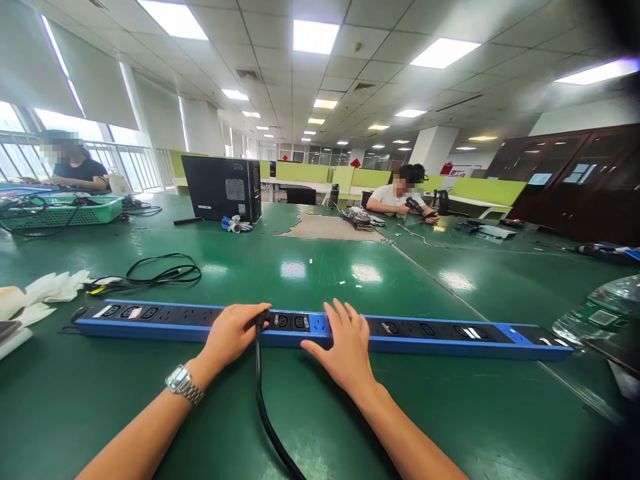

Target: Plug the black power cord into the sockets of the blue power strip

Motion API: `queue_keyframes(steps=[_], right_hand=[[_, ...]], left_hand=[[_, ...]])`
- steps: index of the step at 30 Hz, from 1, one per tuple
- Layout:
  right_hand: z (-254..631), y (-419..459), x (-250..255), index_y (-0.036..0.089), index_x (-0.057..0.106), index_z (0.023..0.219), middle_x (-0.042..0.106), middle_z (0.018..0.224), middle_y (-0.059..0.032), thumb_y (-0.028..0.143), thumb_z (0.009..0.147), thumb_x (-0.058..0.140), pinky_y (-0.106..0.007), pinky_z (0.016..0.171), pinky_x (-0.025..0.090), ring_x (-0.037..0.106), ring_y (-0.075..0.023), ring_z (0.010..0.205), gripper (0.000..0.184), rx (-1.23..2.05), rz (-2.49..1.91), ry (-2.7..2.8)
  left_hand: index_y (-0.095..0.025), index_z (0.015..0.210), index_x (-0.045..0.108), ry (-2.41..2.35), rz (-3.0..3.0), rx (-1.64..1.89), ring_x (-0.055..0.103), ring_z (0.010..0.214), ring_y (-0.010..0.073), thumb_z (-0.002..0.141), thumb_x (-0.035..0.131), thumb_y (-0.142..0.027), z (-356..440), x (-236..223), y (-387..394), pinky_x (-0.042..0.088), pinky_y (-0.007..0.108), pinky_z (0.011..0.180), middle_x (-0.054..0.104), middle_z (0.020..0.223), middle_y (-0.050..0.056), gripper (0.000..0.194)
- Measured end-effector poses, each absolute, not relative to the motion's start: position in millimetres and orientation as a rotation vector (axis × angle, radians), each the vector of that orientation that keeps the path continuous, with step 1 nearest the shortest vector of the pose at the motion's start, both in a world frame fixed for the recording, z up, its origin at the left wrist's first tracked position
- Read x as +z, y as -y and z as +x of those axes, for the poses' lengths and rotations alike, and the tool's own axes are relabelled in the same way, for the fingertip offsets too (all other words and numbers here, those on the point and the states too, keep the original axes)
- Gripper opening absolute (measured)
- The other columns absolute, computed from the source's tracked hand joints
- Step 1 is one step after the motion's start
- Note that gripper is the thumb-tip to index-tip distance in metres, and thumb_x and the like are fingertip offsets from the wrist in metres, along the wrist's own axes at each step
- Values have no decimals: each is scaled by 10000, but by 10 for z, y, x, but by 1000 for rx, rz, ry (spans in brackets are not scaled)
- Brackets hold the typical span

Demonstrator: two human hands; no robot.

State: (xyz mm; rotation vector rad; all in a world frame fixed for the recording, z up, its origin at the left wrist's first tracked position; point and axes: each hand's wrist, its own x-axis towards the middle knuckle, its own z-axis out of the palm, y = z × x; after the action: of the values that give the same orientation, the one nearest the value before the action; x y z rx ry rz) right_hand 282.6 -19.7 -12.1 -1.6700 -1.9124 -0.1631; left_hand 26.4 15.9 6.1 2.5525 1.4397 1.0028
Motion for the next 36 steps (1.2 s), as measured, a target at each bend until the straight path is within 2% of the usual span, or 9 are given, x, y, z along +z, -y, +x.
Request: queue_keyframes(steps=[3, 7, 8, 12, 17, 24, 28, 31, 36], right_hand=[[2618, 173, -57, 188, 497, 1348, 468, 1447, -126, 571, 773, 632, -563, 1107, 218, 342, -341, 1351, 704, -143, -1602, 1943], [2174, 64, 49, 222, 551, 1285, 573, 1322, -101, 485, 782, 655, -499, 1044, 299, 437, -303, 1233, 577, -77, -1457, 2003], [2056, 31, 84, 243, 577, 1246, 606, 1266, -87, 463, 793, 650, -484, 1012, 320, 468, -289, 1181, 509, -69, -1414, 2034], [1801, -69, 319, 257, 635, 1117, 680, 1071, -48, 346, 876, 568, -406, 900, 351, 542, -218, 994, 266, -92, -1225, 2032], [2462, -53, 549, 212, 632, 1140, 690, 1076, -71, 426, 907, 520, -362, 899, 395, 578, -212, 1009, 335, -174, -1125, 1639], [3893, 98, 9, 211, 678, 1032, 714, 1005, -82, 518, 825, 555, -384, 860, 479, 635, -238, 934, 391, 63, -1444, 1480], [4032, 130, -116, 212, 670, 1022, 713, 1014, -79, 477, 854, 538, -386, 897, 471, 629, -234, 963, 340, 14, -1418, 1603], [4012, 109, -94, 227, 657, 1030, 709, 1025, -68, 442, 878, 528, -388, 903, 472, 624, -230, 975, 294, -64, -1383, 1719], [4016, 114, -144, 245, 628, 1083, 680, 1091, -63, 407, 916, 492, -392, 895, 477, 614, -218, 982, 270, -150, -1371, 1881]], left_hand=[[-273, 1288, 569, -1515, 2600, 925, 647, 1064, 221, 901, 509, -388, 258, 59, -106, 451, 403, 993, 702, 1186, 44, 408], [-207, 1437, 381, -1786, 2611, 821, 544, 1236, 297, 779, 644, -466, 242, 17, -55, 321, 525, 1094, 630, 1297, 126, 755], [-194, 1420, 409, -1842, 2623, 796, 521, 1262, 320, 758, 663, -451, 239, 1, -50, 309, 541, 1096, 611, 1317, 144, 754], [-231, 1256, 578, -1875, 2689, 714, 531, 1249, 342, 773, 647, -396, 226, -47, -51, 336, 543, 1077, 615, 1314, 123, 515], [-211, 1296, 544, -1872, 2669, 667, 497, 1281, 350, 734, 703, -517, 216, -54, -73, 318, 570, 1089, 588, 1344, 142, 659], [-211, 1290, 552, -1904, 2621, 658, 493, 1286, 349, 708, 722, -557, 244, -60, -82, 303, 565, 1099, 592, 1343, 132, 698], [-217, 1295, 554, -1903, 2620, 676, 498, 1282, 348, 705, 704, -601, 202, -58, -88, 307, 562, 1101, 595, 1342, 131, 720], [-211, 1299, 554, -1849, 2601, 738, 531, 1253, 329, 765, 647, -608, 204, -34, -94, 341, 554, 1088, 603, 1333, 128, 672], [-194, 1306, 549, -1476, 2667, 920, 587, 1176, 276, 871, 585, -480, 734, 79, -34, 451, 464, 1021, 637, 1280, 118, 522]])
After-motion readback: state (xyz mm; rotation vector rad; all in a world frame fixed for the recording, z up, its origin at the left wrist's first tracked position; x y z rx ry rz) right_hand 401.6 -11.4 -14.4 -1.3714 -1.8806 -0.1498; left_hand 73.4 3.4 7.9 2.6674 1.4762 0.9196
